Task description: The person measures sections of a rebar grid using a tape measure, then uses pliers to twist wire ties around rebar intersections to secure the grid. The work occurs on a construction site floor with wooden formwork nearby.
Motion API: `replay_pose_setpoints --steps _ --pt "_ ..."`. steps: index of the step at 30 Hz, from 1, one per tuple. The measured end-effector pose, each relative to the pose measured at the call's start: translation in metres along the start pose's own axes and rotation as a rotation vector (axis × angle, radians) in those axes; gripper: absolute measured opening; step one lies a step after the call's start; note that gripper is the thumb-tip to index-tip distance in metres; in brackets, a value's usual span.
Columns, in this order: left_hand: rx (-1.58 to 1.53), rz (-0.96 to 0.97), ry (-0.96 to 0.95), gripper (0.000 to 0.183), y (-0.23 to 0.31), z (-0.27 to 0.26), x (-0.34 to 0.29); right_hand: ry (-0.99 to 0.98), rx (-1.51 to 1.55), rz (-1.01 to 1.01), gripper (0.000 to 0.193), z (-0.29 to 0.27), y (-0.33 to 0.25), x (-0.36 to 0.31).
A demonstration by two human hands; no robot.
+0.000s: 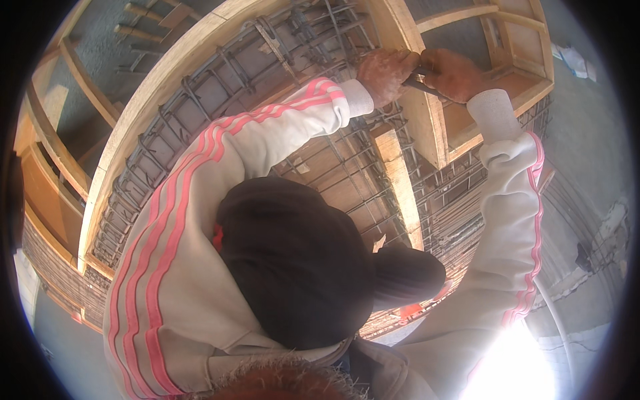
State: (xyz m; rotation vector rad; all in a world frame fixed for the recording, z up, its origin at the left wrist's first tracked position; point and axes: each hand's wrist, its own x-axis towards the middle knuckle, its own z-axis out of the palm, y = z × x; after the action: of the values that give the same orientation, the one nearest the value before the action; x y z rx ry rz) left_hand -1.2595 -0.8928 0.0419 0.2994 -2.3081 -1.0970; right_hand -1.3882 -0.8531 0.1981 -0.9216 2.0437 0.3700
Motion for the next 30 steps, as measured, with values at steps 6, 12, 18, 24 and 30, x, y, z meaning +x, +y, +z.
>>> replay_pose_setpoints --steps 6,12,18,24,30 --pt "0.000 -0.024 0.045 0.034 -0.001 -0.002 -0.002 0.065 -0.235 -0.129 0.038 -0.004 -0.012 0.002" --pt "-0.076 -0.088 -0.055 0.033 -0.005 -0.007 0.003 0.074 -0.274 -0.168 0.032 -0.010 -0.011 0.003" --pt "-0.163 -0.029 -0.167 0.027 -0.011 -0.011 0.009 0.177 -0.276 -0.163 0.030 -0.015 -0.008 -0.011" --pt "-0.174 -0.121 -0.207 0.021 -0.012 -0.011 0.015 0.356 -0.596 -0.212 0.036 -0.010 -0.018 -0.039" --pt "-0.317 -0.042 -0.329 0.024 -0.028 -0.003 0.021 0.393 -0.852 -0.172 0.036 0.013 -0.015 -0.026"
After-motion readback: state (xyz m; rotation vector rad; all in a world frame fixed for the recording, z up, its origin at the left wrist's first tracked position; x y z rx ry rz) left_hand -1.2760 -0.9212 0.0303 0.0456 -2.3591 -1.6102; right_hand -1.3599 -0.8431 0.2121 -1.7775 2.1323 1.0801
